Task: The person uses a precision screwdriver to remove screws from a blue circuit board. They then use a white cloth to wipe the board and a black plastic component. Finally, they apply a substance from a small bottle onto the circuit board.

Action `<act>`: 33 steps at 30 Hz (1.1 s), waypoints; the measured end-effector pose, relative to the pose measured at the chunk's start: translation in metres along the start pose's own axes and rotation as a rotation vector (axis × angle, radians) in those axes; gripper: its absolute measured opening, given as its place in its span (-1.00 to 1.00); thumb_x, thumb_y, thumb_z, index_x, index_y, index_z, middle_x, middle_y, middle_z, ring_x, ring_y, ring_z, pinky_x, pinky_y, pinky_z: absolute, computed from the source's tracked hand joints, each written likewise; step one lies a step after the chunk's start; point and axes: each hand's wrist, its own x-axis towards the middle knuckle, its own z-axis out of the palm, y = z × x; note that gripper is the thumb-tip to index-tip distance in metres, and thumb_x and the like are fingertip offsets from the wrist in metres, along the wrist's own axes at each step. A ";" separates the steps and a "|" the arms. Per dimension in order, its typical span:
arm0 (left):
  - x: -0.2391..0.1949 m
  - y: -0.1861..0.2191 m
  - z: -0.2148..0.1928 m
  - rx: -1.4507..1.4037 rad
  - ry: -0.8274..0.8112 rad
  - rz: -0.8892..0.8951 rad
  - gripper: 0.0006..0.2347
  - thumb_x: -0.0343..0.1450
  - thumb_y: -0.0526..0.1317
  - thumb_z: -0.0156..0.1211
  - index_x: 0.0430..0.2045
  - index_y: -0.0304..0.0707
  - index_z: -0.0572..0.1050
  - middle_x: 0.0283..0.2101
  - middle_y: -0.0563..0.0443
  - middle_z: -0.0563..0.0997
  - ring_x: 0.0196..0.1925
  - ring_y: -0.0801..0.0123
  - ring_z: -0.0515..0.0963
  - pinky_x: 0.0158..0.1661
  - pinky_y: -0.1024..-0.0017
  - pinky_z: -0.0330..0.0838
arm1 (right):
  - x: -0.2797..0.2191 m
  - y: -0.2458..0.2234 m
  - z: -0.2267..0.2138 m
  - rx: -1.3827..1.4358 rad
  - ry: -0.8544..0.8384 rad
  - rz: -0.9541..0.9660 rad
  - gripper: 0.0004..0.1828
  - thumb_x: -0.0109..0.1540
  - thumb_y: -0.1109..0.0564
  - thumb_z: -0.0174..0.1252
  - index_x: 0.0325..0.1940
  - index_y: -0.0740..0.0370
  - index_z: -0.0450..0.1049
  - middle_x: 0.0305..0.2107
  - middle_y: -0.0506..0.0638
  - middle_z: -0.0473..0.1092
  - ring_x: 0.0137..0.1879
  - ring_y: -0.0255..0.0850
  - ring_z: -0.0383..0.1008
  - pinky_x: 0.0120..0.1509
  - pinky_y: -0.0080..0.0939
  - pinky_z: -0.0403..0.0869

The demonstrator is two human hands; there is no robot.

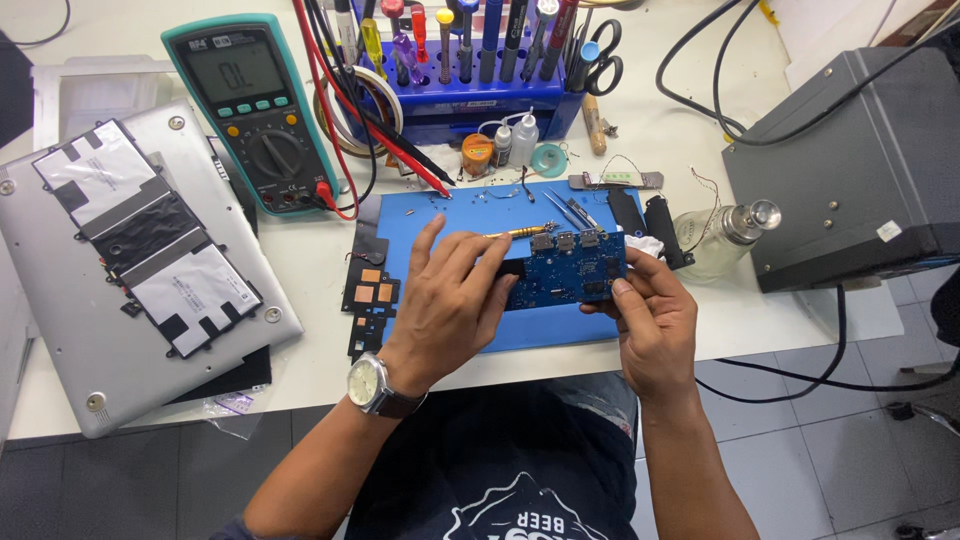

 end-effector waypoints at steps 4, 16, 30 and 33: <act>-0.005 -0.004 0.009 0.010 -0.034 0.035 -0.78 0.49 -0.20 0.18 0.01 -0.15 0.56 -0.25 0.09 0.52 -0.08 0.26 0.59 0.24 0.10 0.29 | -0.002 0.004 0.001 0.009 0.012 -0.003 -0.61 0.34 0.31 -0.03 0.26 0.48 0.33 -0.19 0.37 0.51 -0.10 0.07 0.64 -0.10 -0.01 0.70; -0.012 -0.013 0.016 -0.042 -0.237 -0.026 -0.76 0.45 -0.34 0.20 -0.02 -0.02 0.54 -0.27 0.09 0.52 -0.18 0.30 0.55 0.07 0.23 0.37 | 0.001 -0.034 0.023 -0.830 -0.122 -0.188 -0.31 0.30 0.22 0.19 0.47 0.49 0.14 0.05 0.50 0.30 0.05 0.32 0.46 -0.03 0.12 0.59; -0.008 -0.011 0.013 -0.176 -0.262 -0.099 -0.96 0.51 -0.21 0.14 -0.29 -0.11 0.45 -0.26 0.10 0.49 -0.16 0.24 0.55 0.03 0.25 0.38 | 0.014 -0.031 0.032 -0.941 -0.263 -0.155 -0.09 0.17 -0.02 0.42 0.49 0.33 0.18 0.26 0.36 0.18 0.38 0.42 0.27 0.45 0.40 0.29; -0.012 -0.013 0.016 -0.217 -0.253 -0.117 -0.92 0.50 -0.18 0.16 -0.31 -0.09 0.41 -0.24 0.10 0.47 -0.15 0.23 0.55 0.03 0.24 0.38 | 0.015 -0.030 0.031 -1.020 -0.350 -0.157 0.15 0.02 -0.19 0.53 0.53 0.27 0.15 0.33 0.41 0.09 0.40 0.53 0.19 0.46 0.53 0.22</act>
